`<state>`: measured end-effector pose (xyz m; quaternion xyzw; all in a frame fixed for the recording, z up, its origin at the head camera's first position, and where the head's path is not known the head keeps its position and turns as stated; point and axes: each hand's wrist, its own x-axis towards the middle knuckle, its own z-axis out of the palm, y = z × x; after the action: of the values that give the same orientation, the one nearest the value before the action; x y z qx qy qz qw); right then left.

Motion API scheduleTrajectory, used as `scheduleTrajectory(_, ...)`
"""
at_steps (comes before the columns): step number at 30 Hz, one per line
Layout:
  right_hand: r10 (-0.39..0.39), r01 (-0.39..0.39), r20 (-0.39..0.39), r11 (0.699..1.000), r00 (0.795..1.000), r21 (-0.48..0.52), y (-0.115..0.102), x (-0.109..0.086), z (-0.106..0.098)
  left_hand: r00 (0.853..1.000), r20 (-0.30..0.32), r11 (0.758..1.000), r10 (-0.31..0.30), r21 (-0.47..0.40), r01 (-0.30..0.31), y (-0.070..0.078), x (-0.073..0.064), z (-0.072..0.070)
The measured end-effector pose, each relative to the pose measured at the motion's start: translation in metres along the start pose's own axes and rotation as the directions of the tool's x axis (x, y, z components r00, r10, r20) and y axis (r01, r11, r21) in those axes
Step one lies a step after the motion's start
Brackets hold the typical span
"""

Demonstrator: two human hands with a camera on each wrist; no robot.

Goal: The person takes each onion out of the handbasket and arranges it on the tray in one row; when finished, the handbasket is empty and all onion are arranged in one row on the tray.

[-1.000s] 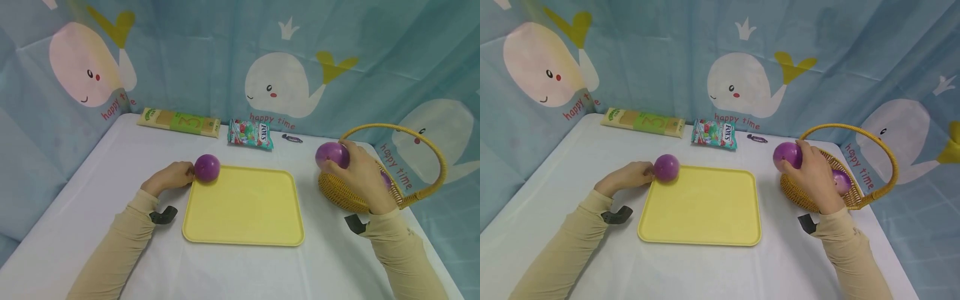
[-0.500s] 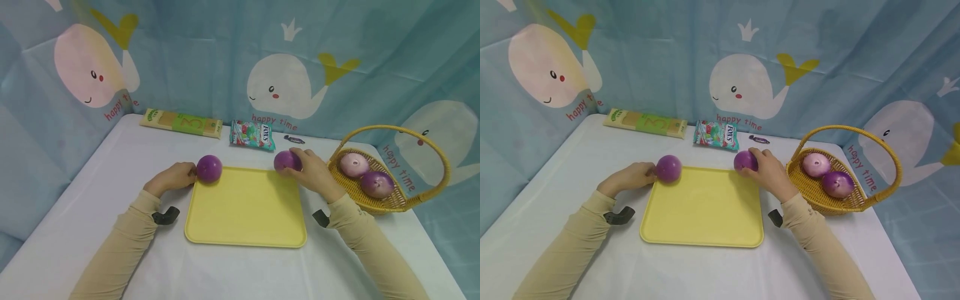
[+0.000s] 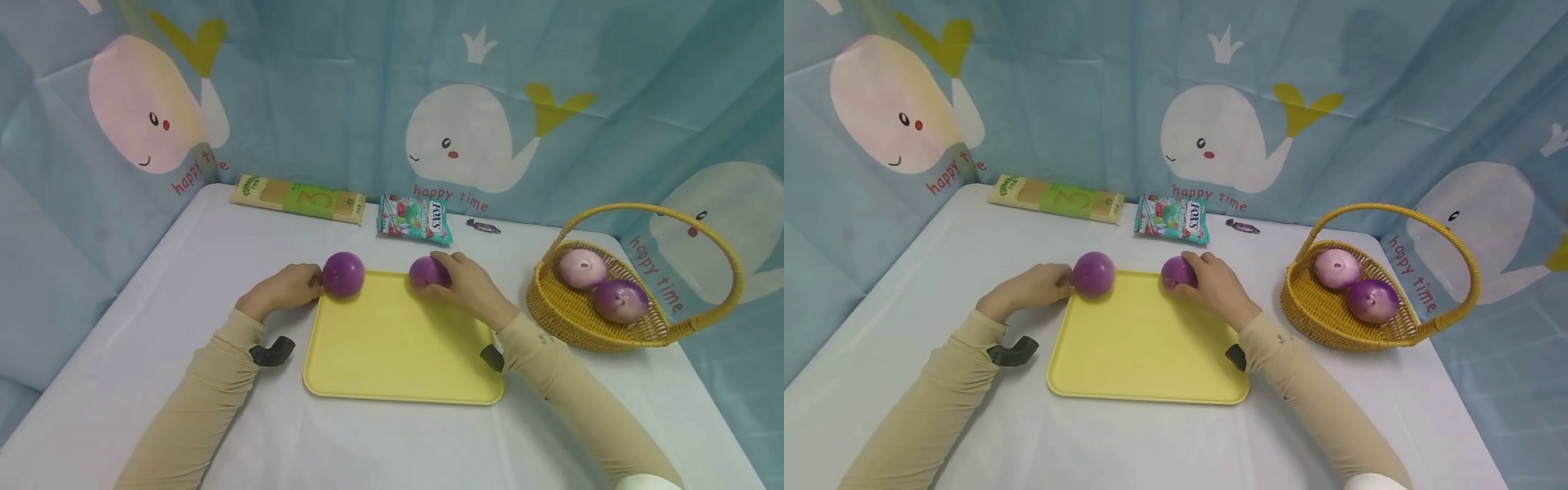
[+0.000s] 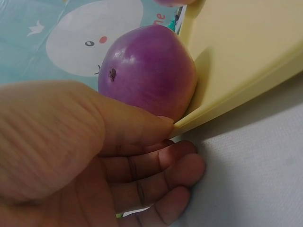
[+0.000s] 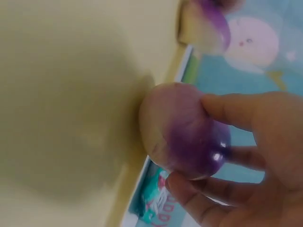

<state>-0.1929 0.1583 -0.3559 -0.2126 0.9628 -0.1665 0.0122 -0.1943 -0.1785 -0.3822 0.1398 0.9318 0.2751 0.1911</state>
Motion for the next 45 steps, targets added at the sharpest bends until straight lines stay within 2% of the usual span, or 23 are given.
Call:
scheduleTrajectory(13, -0.050, 0.050, 0.074, 0.999, 0.996, 0.001, -0.029, 0.014, 0.009, 1.000, -0.001, 1.000, 0.013, 0.003, -0.013, -0.002, 0.000, 0.000)
scheduleTrajectory(24, -0.113, 0.114, 0.087, 0.993, 0.990, -0.010, -0.042, 0.027, 0.018, 1.000, 0.004, 1.000, 0.008, 0.000, -0.008, -0.003, 0.000, 0.000)
scheduleTrajectory(45, -0.096, 0.093, 0.089, 0.995, 0.991, 0.040, -0.049, 0.031, 0.024, 1.000, -0.007, 1.000, 0.025, 0.013, -0.025, -0.003, 0.001, -0.001)
